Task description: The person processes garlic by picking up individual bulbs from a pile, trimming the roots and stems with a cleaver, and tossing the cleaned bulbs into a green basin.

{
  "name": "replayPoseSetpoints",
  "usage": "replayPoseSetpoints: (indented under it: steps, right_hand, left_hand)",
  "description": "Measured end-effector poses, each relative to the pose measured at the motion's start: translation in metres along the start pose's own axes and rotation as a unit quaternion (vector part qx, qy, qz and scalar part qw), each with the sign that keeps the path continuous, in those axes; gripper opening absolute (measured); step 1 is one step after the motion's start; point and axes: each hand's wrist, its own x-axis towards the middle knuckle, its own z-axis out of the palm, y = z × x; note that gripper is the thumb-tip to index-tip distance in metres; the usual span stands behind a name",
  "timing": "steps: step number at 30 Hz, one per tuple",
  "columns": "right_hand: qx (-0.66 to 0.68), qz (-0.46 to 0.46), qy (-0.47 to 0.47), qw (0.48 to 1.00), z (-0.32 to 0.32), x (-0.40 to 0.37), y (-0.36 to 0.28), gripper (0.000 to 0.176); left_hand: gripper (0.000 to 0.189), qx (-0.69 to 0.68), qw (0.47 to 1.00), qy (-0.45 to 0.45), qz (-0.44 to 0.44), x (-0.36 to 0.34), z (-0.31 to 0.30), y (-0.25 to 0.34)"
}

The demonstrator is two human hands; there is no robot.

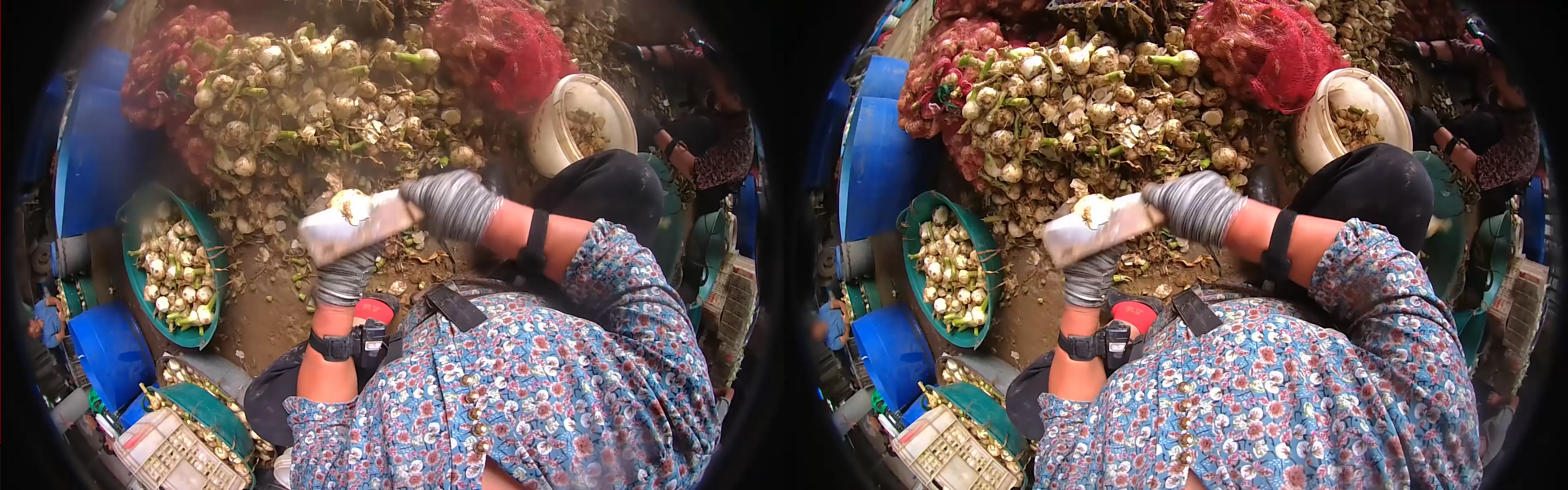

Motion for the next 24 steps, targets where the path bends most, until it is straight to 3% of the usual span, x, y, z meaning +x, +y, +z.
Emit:
replayPoseSetpoints:
  steps: [3, 4, 5, 6, 7, 8, 9, 11, 12, 13, 14, 17, 19, 20, 21, 22, 23, 24]
  right_hand:
    - [0.001, 0.138, -0.002, 0.99, -0.003, 0.024, 0.058, 0.024]
    - [0.024, 0.152, 0.019, 0.988, -0.009, 0.019, 0.05, 0.026]
    - [0.037, 0.158, 0.036, 0.986, -0.016, 0.013, 0.038, 0.028]
    - [0.129, 0.133, 0.057, 0.981, -0.013, 0.01, 0.029, 0.035]
    - [0.27, 0.013, 0.159, 0.95, 0.017, 0.013, 0.036, 0.045]
    - [0.355, 0.031, 0.059, 0.932, 0.002, 0.008, 0.019, 0.05]
    - [0.44, 0.054, -0.041, 0.895, -0.012, 0.002, 0.001, 0.056]
    - [0.568, 0.053, -0.098, 0.815, -0.012, -0.007, -0.013, 0.061]
    - [0.532, 0.042, -0.126, 0.836, -0.019, -0.003, -0.015, 0.056]
    - [0.537, 0.031, -0.099, 0.837, -0.026, -0.005, -0.02, 0.052]
    - [0.542, 0.018, -0.073, 0.837, -0.031, -0.008, -0.026, 0.049]
    - [0.567, -0.025, -0.036, 0.822, -0.027, -0.002, -0.034, 0.05]
    - [0.492, -0.113, 0.011, 0.863, -0.009, 0.005, -0.028, 0.059]
    - [0.422, -0.098, -0.014, 0.901, -0.012, 0.002, -0.03, 0.066]
    - [0.354, -0.122, 0.005, 0.927, -0.012, -0.001, -0.032, 0.068]
    - [0.282, -0.126, -0.017, 0.951, -0.016, -0.001, -0.033, 0.067]
    - [0.208, -0.128, -0.038, 0.969, -0.02, -0.003, -0.034, 0.066]
    - [0.173, -0.137, -0.018, 0.975, -0.021, -0.005, -0.033, 0.063]
  left_hand:
    - [0.075, -0.273, 0.954, 0.026, -0.118, 0.046, -0.07, 0.079]
    - [0.079, -0.215, 0.972, 0.037, -0.085, 0.061, -0.085, 0.092]
    - [0.08, -0.25, 0.96, 0.04, -0.119, 0.06, -0.08, 0.086]
    - [0.081, -0.284, 0.945, 0.046, -0.158, 0.054, -0.071, 0.076]
    - [0.082, -0.316, 0.928, 0.05, -0.191, 0.052, -0.066, 0.071]
    - [0.086, -0.351, 0.908, 0.049, -0.224, 0.057, -0.066, 0.076]
    - [0.088, -0.323, 0.926, 0.046, -0.189, 0.056, -0.06, 0.074]
    - [0.091, -0.266, 0.956, 0.032, -0.118, 0.058, -0.051, 0.072]
    - [0.081, -0.265, 0.96, 0.026, -0.09, 0.054, -0.056, 0.073]
    - [0.077, -0.571, 0.811, 0.008, -0.129, 0.049, -0.048, 0.067]
    - [0.073, -0.809, 0.568, -0.01, -0.152, 0.047, -0.042, 0.061]
    - [0.076, -0.592, 0.724, 0.056, -0.348, 0.046, -0.059, 0.055]
    - [0.072, -0.772, 0.525, -0.062, -0.353, 0.05, -0.068, 0.05]
    - [0.067, -0.794, 0.428, -0.058, -0.427, 0.042, -0.056, 0.044]
    - [0.055, -0.865, 0.363, -0.127, -0.323, 0.038, -0.033, 0.03]
    - [0.049, -0.638, 0.703, -0.193, -0.247, 0.034, -0.034, 0.024]
    - [0.045, -0.432, 0.856, -0.215, -0.184, 0.028, -0.034, 0.021]
    - [0.042, -0.187, 0.949, -0.221, -0.127, 0.022, -0.034, 0.019]
